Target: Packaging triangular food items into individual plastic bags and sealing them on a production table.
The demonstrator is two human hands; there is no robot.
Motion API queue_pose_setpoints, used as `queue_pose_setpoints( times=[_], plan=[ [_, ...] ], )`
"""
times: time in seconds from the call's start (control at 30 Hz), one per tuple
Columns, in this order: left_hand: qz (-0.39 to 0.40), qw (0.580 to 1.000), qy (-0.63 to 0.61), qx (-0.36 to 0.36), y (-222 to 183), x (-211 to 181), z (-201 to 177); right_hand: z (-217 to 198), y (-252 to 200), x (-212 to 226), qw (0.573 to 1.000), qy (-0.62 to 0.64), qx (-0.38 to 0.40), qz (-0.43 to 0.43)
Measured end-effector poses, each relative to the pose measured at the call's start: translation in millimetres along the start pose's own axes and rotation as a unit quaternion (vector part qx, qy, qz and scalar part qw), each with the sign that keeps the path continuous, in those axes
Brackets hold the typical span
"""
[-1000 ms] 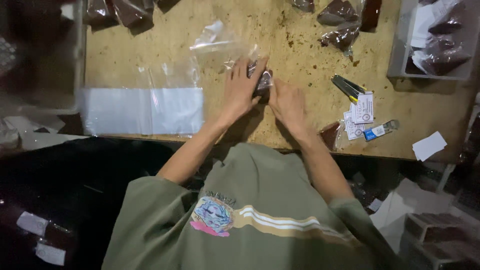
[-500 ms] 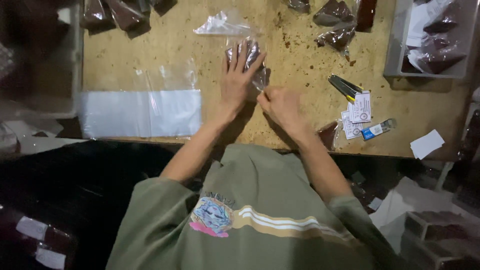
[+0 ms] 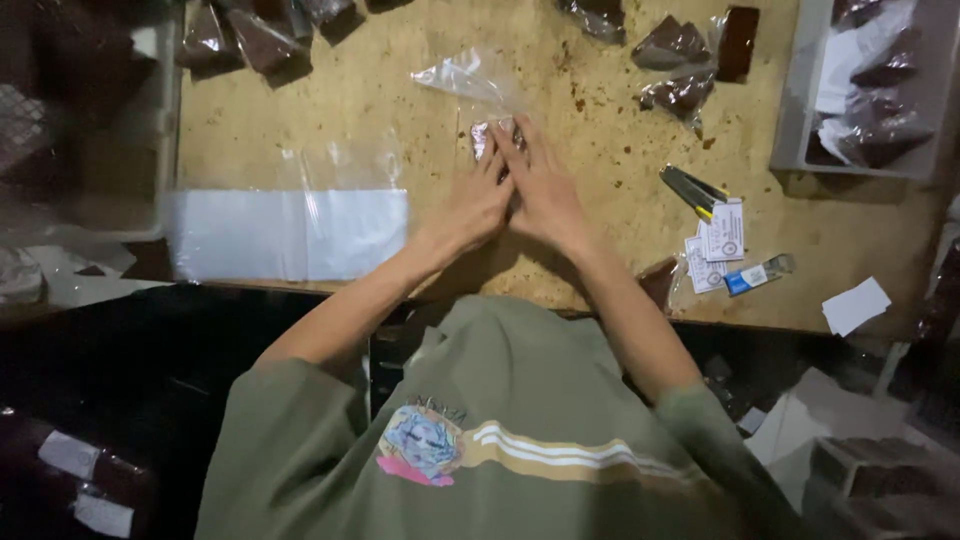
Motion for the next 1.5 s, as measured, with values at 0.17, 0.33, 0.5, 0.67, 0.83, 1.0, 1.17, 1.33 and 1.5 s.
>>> queue_pose_setpoints(
  times=[0.17,0.33,0.5,0.67,0.83,1.0,1.17,1.33,1.5],
  plan=[
    [-0.309,0.734,-0.602,-0.060,18,-7,-83,54,-1,-38,0.991,0.041,-0.126,-0.032],
    [-0.282,0.955,-0.087,-0.031,-44,-3,-44,63,5,-39,0.982,0.049,-0.184,-0.002],
    [-0.279,0.957,-0.073,0.018,-50,16,-33,60,4,-37,0.992,0.098,-0.076,-0.037],
    [-0.123,0.983,-0.131,-0.043,27,19,-95,49,-2,-38,0.991,0.137,0.005,-0.002],
    [-0.282,0.957,-0.023,0.064,30,42,-26,59,2,-40,0.989,0.146,-0.018,0.017],
    [-0.265,0.956,0.081,-0.097,22,55,-11,91,4,-58,0.983,0.133,-0.123,-0.007],
    [-0.257,0.952,0.104,-0.133,26,60,-32,77,18,-51,0.990,0.058,-0.126,0.007],
    [-0.261,0.946,0.146,-0.127,29,58,-32,66,-43,-42,0.974,0.115,-0.157,0.118],
    [-0.278,0.940,0.162,-0.114,20,61,-21,46,-92,-30,0.975,0.096,-0.117,0.164]
  ],
)
Point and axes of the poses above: each hand's wrist, its own y-axis towards the middle knuckle, its own z-axis out of the palm, x = y × z, the point moved 4 cm from there along y, towards the middle knuckle, and after that the axes turned 4 degrees about -z, right-handed, at the moved point
